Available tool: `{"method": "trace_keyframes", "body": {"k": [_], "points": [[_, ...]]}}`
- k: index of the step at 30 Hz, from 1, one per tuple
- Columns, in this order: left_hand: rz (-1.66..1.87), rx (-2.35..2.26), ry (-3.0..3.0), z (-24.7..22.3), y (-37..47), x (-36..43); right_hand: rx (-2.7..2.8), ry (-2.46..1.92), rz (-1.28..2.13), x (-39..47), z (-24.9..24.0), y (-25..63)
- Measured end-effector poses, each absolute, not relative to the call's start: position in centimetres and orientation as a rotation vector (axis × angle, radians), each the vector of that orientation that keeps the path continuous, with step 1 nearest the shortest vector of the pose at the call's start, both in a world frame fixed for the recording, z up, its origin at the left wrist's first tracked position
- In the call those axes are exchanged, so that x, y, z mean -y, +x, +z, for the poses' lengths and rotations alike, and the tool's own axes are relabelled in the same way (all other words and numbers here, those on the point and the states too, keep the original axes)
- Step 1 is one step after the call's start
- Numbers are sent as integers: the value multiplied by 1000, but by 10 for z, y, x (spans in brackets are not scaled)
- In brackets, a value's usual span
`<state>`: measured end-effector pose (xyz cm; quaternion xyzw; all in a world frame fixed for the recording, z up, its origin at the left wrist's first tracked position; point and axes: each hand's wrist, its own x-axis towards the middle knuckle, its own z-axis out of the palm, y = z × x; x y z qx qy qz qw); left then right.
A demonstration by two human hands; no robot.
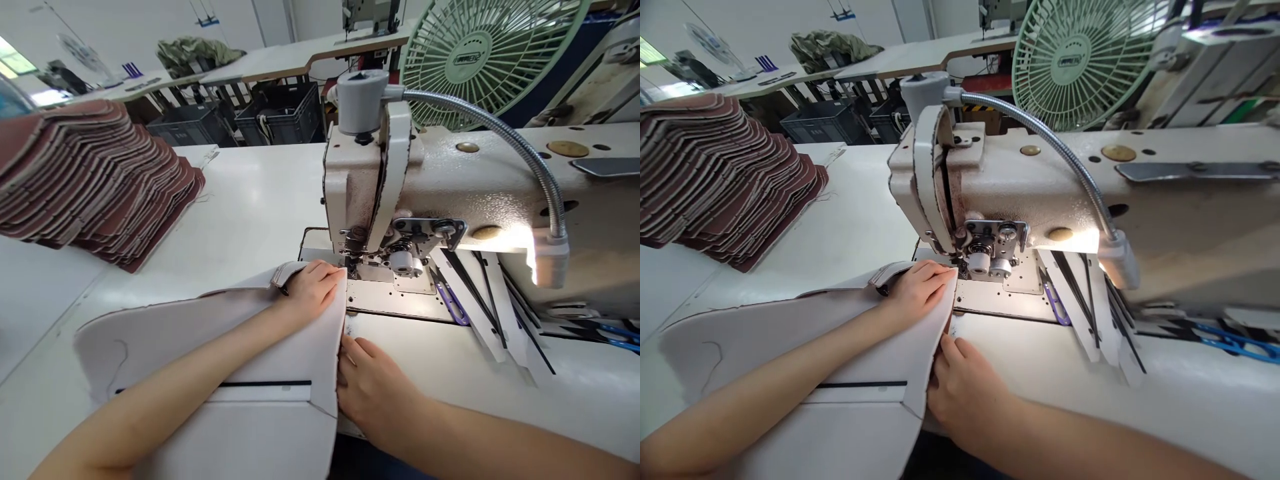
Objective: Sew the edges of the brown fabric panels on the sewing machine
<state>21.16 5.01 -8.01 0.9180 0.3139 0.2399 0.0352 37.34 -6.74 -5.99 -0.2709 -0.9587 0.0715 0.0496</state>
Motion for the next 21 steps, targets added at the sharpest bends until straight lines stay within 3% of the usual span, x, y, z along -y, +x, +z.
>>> {"method": "trace_keyframes", "body": {"k": [21], "points": [[708,-1010,2868,-81,229,-59,2938,-802,224,59,-63,391]]}}
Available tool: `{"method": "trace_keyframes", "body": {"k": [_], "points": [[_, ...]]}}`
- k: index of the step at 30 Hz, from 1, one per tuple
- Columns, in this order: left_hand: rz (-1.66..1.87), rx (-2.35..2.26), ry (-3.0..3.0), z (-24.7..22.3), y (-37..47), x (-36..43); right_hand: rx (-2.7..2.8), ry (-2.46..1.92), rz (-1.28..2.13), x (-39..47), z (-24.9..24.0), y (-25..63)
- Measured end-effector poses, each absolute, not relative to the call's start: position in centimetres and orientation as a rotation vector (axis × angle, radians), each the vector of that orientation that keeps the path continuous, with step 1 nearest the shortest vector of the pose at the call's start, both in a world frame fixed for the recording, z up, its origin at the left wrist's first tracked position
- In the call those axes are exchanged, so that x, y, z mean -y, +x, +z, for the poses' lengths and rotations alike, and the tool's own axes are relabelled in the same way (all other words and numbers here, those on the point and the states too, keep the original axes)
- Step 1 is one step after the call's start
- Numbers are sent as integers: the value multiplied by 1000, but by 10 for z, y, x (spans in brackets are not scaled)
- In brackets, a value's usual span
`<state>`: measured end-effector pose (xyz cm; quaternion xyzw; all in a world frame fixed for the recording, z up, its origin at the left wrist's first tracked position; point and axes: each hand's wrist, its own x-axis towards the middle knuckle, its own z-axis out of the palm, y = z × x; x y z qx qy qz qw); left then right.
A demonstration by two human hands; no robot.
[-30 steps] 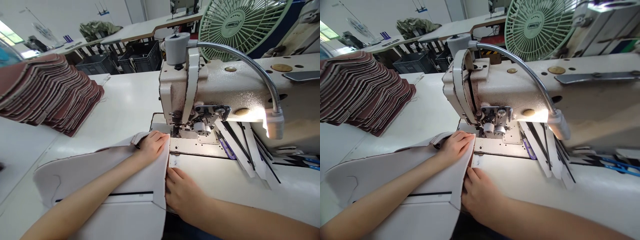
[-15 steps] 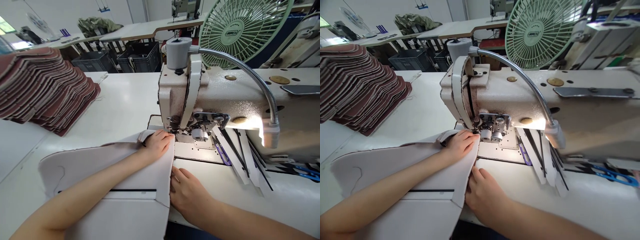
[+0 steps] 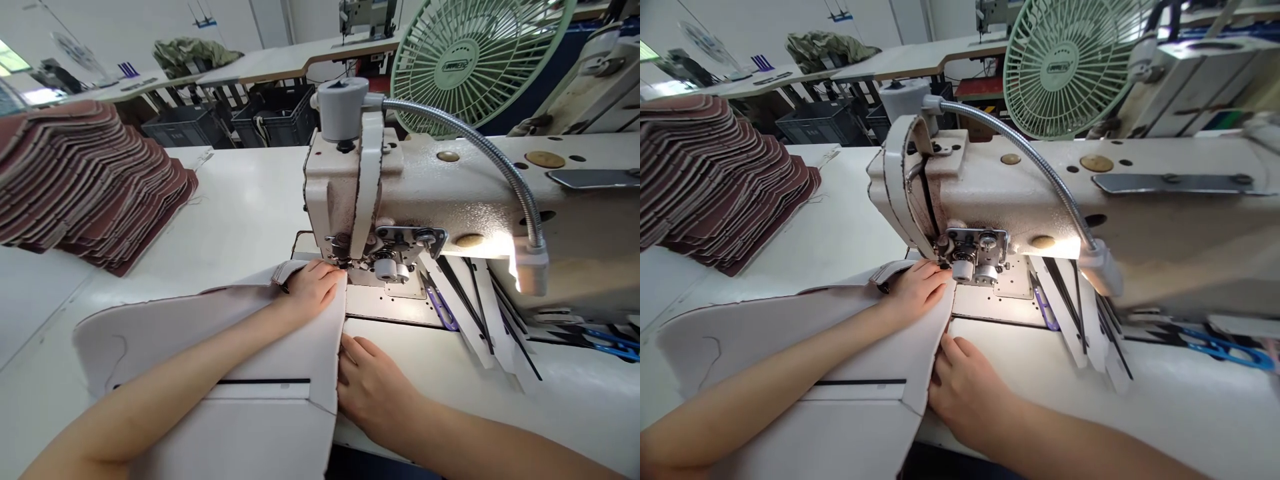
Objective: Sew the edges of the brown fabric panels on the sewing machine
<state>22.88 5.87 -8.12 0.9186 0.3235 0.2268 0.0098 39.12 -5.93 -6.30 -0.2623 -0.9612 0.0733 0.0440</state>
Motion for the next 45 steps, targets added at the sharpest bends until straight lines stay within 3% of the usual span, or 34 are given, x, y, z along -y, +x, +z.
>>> {"method": "trace_keyframes", "body": {"k": [32,45], "points": [[786,-948,2876,-75,230,-59,2799,-796,134,60,-73,392],[639,-899,2870,-70,221,-55,2855,-833,190,61,-70,391]]}}
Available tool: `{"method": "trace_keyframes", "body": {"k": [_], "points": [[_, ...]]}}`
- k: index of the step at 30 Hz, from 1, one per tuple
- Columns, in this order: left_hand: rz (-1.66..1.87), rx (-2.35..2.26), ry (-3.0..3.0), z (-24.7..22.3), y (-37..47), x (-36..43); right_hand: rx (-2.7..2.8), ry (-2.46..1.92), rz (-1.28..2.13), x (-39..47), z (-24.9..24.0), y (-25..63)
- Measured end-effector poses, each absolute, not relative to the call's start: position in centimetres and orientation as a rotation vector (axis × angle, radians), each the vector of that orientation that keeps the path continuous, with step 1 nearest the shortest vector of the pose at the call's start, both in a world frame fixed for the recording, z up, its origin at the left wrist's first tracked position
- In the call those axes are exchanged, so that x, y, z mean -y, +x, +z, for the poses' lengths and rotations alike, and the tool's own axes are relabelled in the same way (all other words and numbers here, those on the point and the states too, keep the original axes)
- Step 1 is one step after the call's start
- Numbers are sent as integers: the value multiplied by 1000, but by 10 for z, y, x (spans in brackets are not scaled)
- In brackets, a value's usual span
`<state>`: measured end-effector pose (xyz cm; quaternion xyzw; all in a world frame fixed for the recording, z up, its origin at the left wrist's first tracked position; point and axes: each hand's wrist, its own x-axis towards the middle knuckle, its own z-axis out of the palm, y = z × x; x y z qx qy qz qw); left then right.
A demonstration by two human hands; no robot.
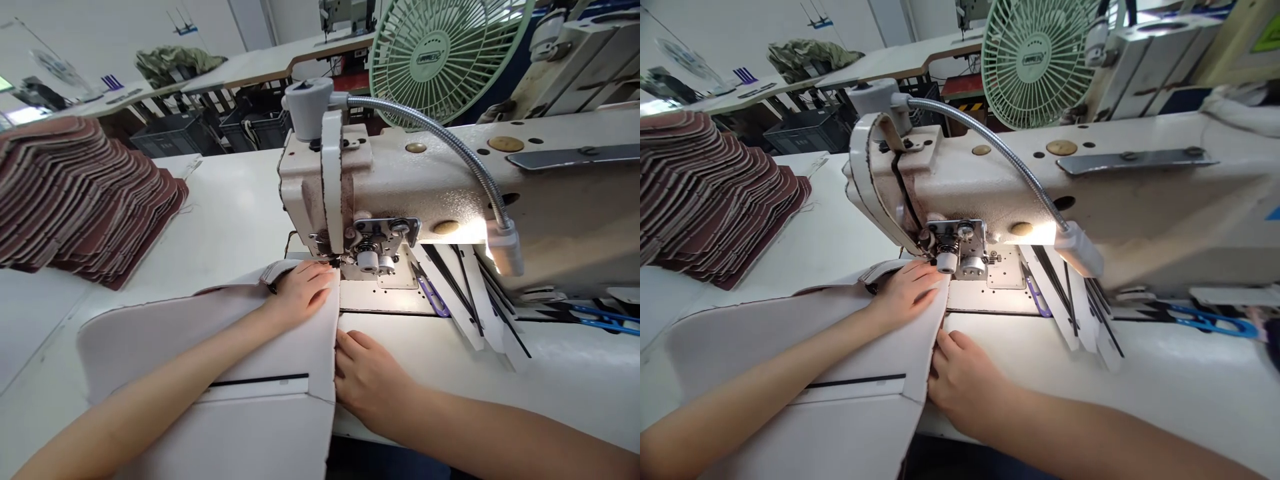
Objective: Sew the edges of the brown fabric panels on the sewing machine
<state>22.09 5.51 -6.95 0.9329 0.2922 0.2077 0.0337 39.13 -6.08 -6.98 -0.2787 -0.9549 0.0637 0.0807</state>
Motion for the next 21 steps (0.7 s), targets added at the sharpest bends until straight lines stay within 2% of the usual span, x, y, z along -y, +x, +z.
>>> {"method": "trace_keyframes", "body": {"k": [17,21], "points": [[643,-789,2937,-74,218,-75,2879,-842,241,49,-64,400],[460,-766,3003,-64,214,-69,2846,-854,212,48,-67,401]]}}
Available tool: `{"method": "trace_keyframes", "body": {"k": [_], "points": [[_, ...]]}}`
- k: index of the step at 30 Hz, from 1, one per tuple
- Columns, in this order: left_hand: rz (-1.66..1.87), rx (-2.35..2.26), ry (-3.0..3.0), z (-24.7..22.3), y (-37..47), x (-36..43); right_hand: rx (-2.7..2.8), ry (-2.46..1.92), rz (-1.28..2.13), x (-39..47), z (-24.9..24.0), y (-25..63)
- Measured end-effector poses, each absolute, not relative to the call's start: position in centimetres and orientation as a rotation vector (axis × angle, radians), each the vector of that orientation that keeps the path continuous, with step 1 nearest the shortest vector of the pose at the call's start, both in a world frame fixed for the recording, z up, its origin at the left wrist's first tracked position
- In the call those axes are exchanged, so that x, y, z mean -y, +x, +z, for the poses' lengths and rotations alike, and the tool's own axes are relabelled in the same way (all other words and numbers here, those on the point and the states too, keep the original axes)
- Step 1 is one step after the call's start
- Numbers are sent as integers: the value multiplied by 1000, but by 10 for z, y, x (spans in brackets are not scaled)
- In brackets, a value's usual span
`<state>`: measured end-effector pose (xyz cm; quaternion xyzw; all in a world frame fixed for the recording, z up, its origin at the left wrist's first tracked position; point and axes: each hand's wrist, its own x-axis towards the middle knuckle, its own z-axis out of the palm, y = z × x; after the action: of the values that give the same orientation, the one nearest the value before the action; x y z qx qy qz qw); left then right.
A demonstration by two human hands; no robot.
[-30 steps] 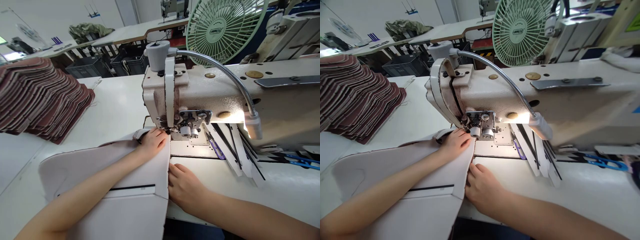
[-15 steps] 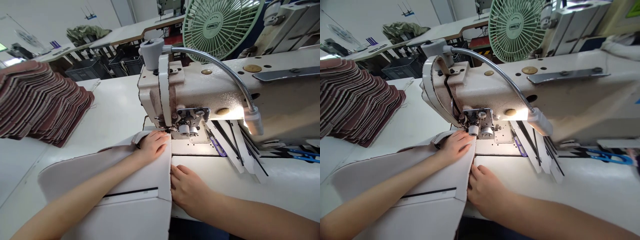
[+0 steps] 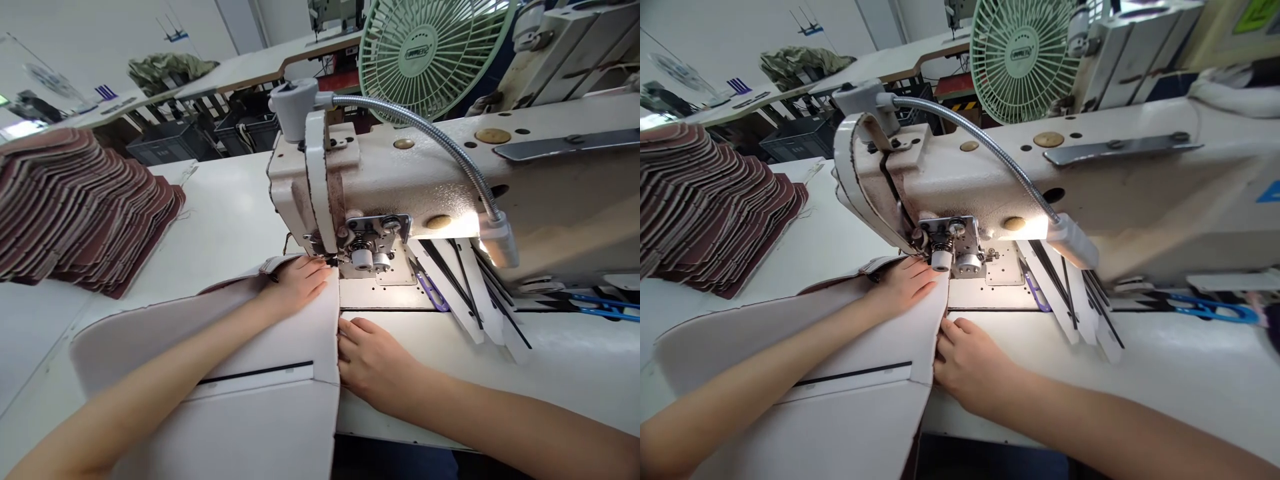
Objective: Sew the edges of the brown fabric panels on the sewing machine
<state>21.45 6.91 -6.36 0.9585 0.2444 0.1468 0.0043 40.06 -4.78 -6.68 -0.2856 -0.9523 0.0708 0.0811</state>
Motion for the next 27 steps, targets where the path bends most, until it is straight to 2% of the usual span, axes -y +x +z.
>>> {"method": "trace_keyframes", "body": {"k": [4,7,15,22,27], "points": [[206,-983,2843,-53,210,-36,2805,-860,205,48,-72,401],[68,-977,2780,-56,203,-21,2768,-880,139,52,-74,399],[16,-963,2753,-59,204,-37,2710,-853,-43,77,-72,391],[-164,-802,2483,-14,203,6,2765,-891,-45,63,-77,394],[-301,-921,2344,13,202,54,2757,-921,-32,71,-75,389]]}}
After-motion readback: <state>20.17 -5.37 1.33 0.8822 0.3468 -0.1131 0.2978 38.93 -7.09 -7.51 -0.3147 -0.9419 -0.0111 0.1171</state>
